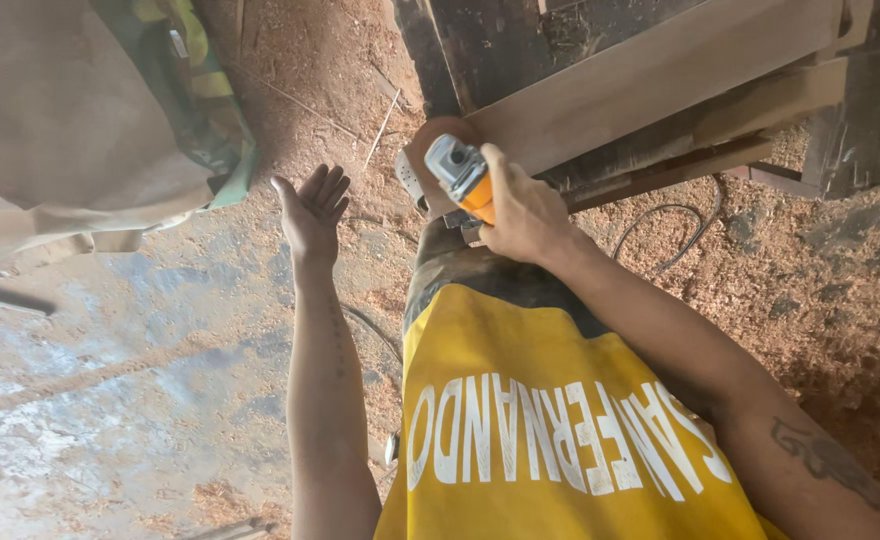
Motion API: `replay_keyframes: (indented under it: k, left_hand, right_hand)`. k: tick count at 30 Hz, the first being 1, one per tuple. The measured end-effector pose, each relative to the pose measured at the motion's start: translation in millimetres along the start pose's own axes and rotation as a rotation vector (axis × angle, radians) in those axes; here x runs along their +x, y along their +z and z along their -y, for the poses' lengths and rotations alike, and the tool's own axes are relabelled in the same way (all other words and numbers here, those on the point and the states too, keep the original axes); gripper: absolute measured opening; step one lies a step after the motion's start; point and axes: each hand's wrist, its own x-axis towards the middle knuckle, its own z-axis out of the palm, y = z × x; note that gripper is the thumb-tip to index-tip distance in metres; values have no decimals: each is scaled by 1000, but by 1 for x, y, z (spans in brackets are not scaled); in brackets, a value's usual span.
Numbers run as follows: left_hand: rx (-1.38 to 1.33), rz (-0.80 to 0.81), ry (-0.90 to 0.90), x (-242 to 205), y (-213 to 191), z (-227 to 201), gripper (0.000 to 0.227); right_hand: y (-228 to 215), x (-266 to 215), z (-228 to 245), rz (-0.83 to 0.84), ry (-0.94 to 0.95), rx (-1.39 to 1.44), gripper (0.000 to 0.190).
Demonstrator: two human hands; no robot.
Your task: The person uses an angle grinder with a sanding disc to smooth the surface of a wooden plank. They hold the plank with one hand and move the grinder along its length, generating sawdust. The person flips the plank to sand the other side and continues the process.
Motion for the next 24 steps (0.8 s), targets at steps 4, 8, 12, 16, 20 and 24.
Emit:
replay_keyframes:
  k: [4,8,12,16,20,24]
  left_hand:
    - [-23,-18,-1,-4,2,1,97]
    - [115,-94,-2,-8,30,-5,92]
    - [499,-265,7,8,82,1,75]
    - [911,-243,215,33,130,28,61]
    - [1028,-298,329,61,151,60,51]
    - [1101,-381,418,67,145,70,45]
  right_hand:
    - [7,1,14,48,-17,-15,92]
    - [1,-6,2,23,-17,12,96]
    - [-11,-21,-28,-93,50,30,91]
    - [-29,-34,-64,-178,132,19,94]
    - [-49,-44,-105,-173,389,60,93]
    - [-76,-49,-168,-296,492,139,97]
